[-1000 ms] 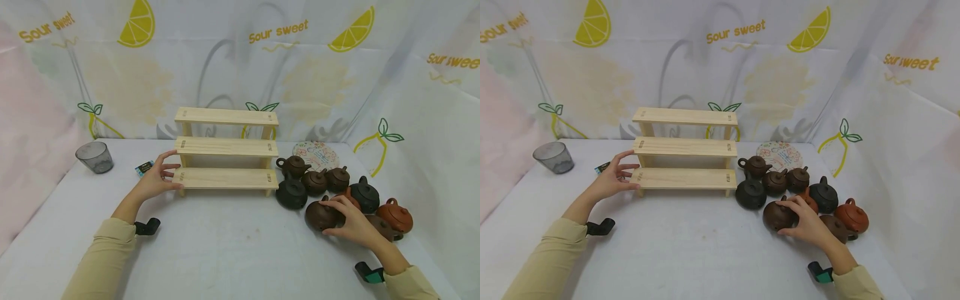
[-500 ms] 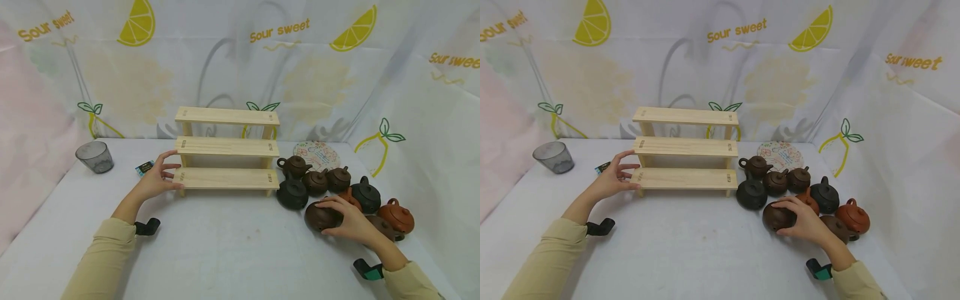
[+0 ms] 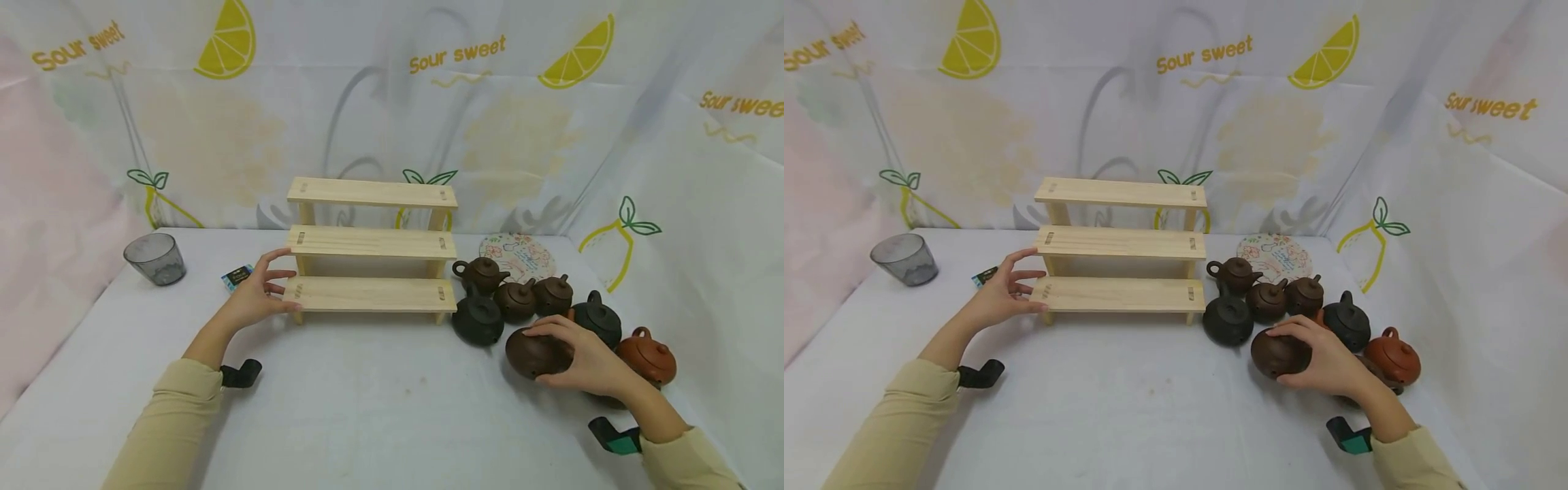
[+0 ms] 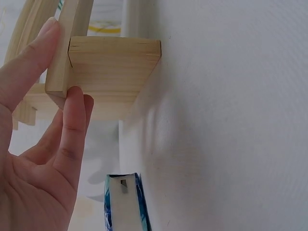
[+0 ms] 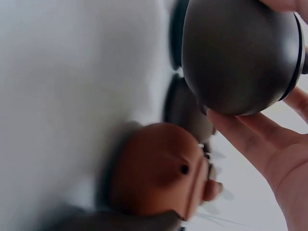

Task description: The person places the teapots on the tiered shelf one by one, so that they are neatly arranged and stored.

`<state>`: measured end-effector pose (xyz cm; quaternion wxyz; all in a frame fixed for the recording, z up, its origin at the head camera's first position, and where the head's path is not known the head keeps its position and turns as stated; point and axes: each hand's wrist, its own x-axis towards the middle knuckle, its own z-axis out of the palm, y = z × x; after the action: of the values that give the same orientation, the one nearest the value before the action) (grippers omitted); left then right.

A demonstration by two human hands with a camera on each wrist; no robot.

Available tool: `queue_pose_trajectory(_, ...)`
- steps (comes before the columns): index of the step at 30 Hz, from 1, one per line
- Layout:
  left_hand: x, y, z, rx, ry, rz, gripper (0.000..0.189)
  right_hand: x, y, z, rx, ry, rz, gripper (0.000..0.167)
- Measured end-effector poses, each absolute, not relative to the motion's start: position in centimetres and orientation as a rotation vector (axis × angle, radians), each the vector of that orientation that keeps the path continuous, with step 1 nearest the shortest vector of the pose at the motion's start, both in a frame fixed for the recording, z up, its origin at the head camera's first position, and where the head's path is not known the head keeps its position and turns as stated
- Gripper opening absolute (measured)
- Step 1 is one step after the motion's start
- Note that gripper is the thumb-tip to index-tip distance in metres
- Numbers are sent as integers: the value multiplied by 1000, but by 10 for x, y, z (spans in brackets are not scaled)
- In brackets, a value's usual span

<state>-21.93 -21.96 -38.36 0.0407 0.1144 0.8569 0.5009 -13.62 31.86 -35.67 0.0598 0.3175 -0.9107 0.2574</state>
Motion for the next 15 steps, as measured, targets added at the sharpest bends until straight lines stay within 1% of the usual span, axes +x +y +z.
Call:
queue_pose_trajectory(5,-219,-221,-383,341,2624,1526,104,-137,319,-342,979,-2740,887,63)
queue_pose_trajectory(9,-219,-221,-383,349,2621,1525,103,-142,316,-331,1003,-2726,879,64)
queue_pose_trajectory(15,-219,-221,-384,382,2638,1520,103,-155,309,-322,1125,-2668,891,64)
